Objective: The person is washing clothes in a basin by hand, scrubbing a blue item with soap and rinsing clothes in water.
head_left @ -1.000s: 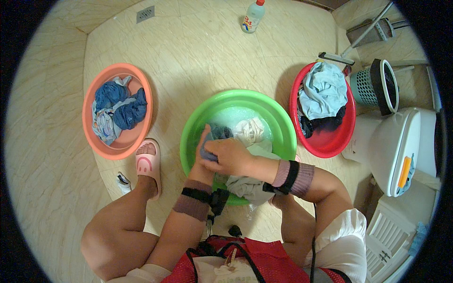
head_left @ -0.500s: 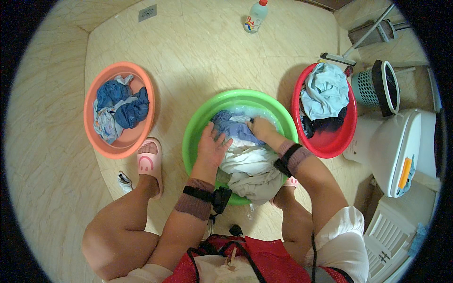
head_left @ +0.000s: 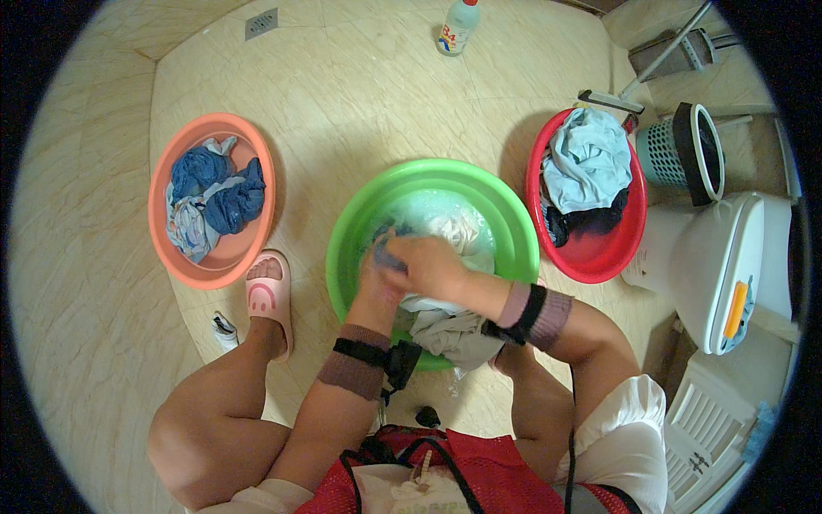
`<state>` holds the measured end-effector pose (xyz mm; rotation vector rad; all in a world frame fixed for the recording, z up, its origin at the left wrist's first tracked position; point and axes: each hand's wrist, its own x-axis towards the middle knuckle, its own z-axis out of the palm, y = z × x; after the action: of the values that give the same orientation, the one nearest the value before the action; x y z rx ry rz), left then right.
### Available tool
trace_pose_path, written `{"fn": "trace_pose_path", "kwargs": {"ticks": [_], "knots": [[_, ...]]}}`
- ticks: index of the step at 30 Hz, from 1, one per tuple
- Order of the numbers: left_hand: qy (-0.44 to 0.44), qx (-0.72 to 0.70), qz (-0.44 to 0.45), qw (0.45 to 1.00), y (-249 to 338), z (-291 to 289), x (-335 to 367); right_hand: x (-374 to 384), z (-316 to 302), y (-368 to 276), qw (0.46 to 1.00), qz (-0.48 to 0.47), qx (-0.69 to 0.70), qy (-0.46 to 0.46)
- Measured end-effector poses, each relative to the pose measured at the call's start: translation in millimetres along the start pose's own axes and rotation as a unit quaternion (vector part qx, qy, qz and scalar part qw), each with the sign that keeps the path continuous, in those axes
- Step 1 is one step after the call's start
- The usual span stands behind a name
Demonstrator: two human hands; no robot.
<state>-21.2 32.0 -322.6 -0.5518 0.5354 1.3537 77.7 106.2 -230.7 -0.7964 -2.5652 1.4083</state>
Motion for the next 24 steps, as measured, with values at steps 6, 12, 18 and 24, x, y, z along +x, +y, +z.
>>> {"fn": "trace_pose_path", "kwargs": {"ticks": [6,12,18,24], "knots": [[0.148,0.118,0.088,0.978,-5.4,33.1,2.0,-8.3,-29.4,100.1,0.961,0.224,-0.106,0.118],[0.166,0.109,0.102,0.975,5.7,36.0,-11.0,-14.3,-8.9,124.2,0.927,0.334,-0.170,-0.009],[0.214,0.103,0.092,0.967,-8.6,47.5,-6.0,7.8,-14.4,87.1,0.966,0.213,-0.119,0.086],[-0.006,0.054,0.050,0.997,2.6,42.6,-23.0,-6.5,-8.7,-23.8,0.999,0.035,0.001,0.009]]}}
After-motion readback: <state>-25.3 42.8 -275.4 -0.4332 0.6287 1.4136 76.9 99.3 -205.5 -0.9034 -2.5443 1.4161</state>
